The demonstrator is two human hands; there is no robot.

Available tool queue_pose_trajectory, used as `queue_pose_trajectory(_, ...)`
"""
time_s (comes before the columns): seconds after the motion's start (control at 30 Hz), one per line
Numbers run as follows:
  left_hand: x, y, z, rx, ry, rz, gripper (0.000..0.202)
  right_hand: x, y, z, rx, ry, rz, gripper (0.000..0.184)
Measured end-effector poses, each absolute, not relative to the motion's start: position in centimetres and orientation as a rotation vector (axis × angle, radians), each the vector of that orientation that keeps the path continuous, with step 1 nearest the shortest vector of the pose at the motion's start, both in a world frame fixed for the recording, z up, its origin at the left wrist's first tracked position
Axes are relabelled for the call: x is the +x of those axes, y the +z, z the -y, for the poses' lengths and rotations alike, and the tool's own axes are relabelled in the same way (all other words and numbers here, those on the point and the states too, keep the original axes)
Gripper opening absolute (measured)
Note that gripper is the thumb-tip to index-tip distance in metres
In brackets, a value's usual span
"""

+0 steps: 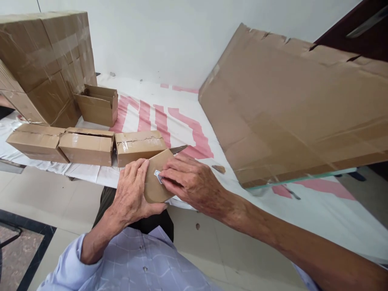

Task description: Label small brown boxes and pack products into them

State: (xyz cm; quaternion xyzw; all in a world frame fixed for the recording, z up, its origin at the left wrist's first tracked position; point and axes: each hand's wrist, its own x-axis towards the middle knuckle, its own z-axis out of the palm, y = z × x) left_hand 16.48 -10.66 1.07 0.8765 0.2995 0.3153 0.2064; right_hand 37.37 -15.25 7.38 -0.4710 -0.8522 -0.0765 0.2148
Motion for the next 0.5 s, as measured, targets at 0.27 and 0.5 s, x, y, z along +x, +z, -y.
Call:
queue_pose_trajectory(0.27, 16.3, 1.0, 10.6, 2.386, 0.911, -0.853, 0.113, 37.9, 8.1, 15.8, -1.349, 0.006, 2.24, 0.023)
queue_pose_trajectory(0.5, 16.4, 0.7, 10.6, 2.36, 0.916, -0.915, 0.114, 37.0, 7.1, 16.7, -1.409, -0.162, 2.222, 0.023)
